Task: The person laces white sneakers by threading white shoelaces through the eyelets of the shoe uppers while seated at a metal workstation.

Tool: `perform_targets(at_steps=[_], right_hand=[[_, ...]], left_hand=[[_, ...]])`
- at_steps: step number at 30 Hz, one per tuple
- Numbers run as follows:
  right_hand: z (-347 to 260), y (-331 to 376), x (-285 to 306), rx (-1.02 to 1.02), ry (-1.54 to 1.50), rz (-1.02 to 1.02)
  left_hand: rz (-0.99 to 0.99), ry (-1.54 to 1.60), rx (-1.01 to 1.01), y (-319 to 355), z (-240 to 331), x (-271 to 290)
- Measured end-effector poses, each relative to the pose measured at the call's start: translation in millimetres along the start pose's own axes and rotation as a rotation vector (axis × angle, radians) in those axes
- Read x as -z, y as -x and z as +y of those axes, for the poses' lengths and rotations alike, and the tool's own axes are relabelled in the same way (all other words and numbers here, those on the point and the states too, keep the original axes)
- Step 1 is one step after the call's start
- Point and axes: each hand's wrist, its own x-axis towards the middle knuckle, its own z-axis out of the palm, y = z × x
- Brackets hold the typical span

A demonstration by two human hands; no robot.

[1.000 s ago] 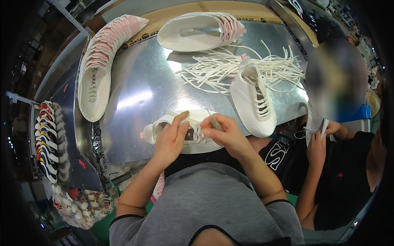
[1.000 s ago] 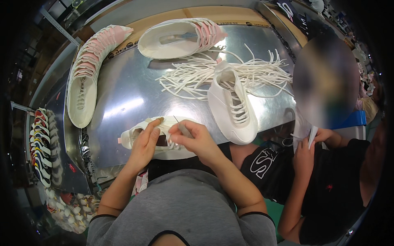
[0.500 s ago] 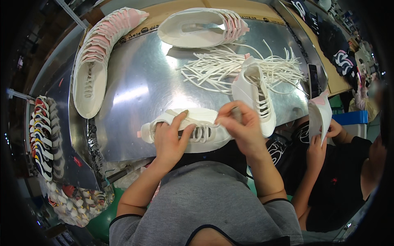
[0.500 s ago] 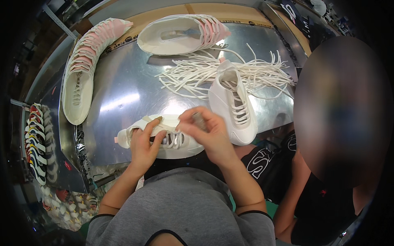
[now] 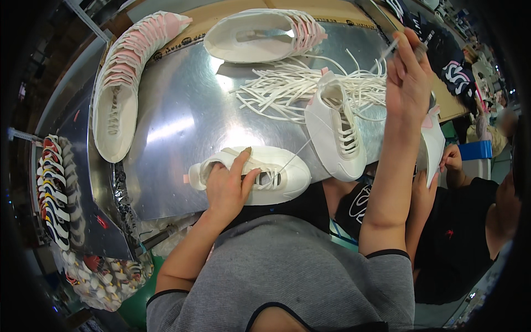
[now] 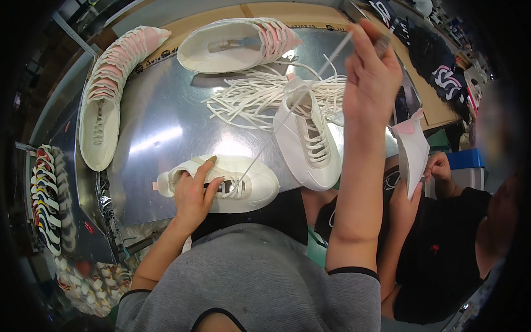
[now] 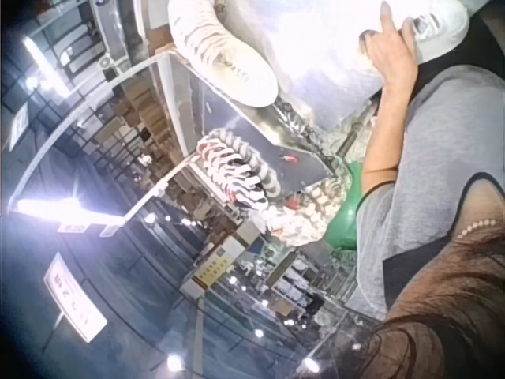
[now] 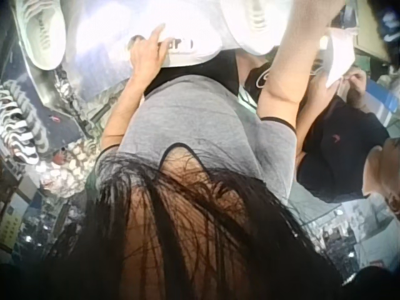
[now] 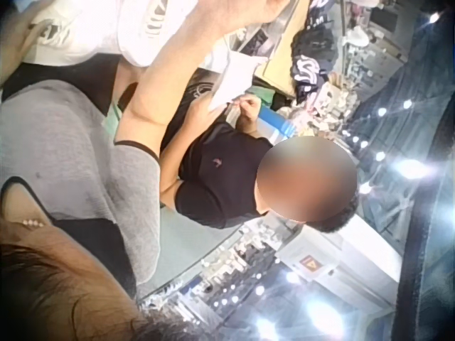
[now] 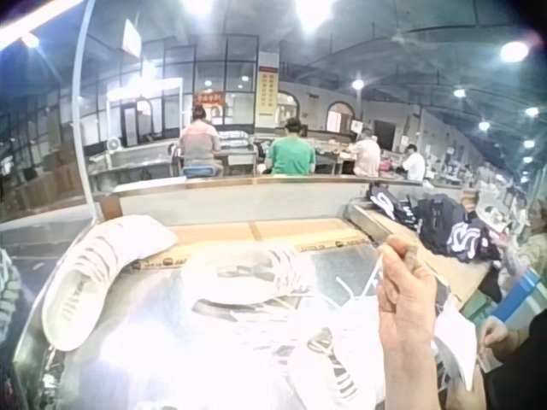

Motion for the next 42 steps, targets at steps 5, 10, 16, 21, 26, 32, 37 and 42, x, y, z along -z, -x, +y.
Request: perform_targets(at_steps=[5, 10, 16, 21, 26, 32, 37, 42], right_hand=[[2, 131, -15, -0.605, 0.338, -0.451], [37, 204, -18, -0.861, 0.252, -0.543], [92, 218, -19, -0.538, 0.503, -0.341], [93, 220, -21, -0.602, 0.534, -0.338], [72, 217, -23, -0.45, 0.682, -0.334], [51, 215, -15, -0.523, 0.894, -0.586], [55, 213, -18, -0.503, 0.96, -0.641], [63, 214, -23, -0.372, 1.014, -0.618]], left_hand=[[-0.055, 0.094, 0.052, 0, 1, 8], [-0.031, 0.192, 0.126, -6, 10, 13], [-0.1, 0.223, 0.28, -6, 9, 12], [-0.08, 0.143, 0.269, -4, 9, 9], [0.001, 0.172, 0.188, -4, 9, 5], [-0.01, 0.188, 0.192, -2, 7, 6], [0.028, 0.208, 0.148, -1, 4, 7], [-0.042, 0.119, 0.067, -4, 14, 6]])
